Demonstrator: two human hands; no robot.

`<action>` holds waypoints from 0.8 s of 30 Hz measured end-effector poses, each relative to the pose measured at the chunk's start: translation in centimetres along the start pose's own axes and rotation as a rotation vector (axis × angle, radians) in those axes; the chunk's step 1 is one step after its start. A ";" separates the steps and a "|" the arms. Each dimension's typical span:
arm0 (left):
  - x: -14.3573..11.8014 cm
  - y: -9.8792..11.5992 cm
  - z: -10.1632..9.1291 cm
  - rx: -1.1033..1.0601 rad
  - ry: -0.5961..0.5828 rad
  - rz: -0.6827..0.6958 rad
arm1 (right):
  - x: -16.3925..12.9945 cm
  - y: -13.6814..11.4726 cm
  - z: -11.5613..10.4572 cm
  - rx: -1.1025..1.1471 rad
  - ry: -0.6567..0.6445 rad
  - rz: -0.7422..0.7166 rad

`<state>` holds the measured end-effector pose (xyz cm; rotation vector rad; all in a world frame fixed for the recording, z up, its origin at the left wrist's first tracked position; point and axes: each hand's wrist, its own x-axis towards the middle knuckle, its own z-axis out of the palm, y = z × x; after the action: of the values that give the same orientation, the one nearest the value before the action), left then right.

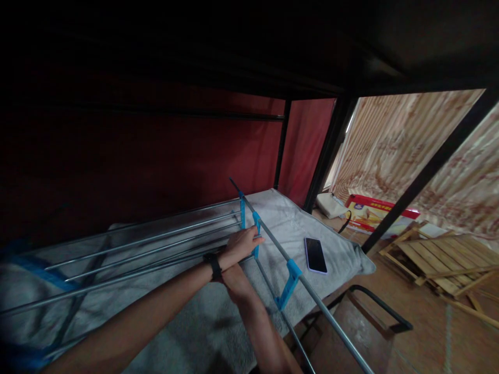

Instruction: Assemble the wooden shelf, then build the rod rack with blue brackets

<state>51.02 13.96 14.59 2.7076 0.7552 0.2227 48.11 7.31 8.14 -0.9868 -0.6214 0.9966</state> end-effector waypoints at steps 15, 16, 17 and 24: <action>-0.2 -0.3 -1.8 0.135 -0.009 0.021 | 3.2 -5.6 -8.2 -0.579 0.518 -0.430; -0.2 -0.5 -2.0 0.130 -0.011 0.030 | 3.5 -5.8 -8.0 -0.564 0.488 -0.443; -0.1 -0.6 -2.1 0.127 -0.014 0.034 | 3.8 -5.9 -7.8 -0.549 0.462 -0.451; 0.5 -2.0 -2.0 0.101 0.044 0.035 | 4.5 -5.9 -7.5 -0.569 0.391 -0.438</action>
<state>50.01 16.38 15.81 2.8219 0.7508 0.2594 58.49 7.31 10.07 -1.4212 -0.7632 0.2185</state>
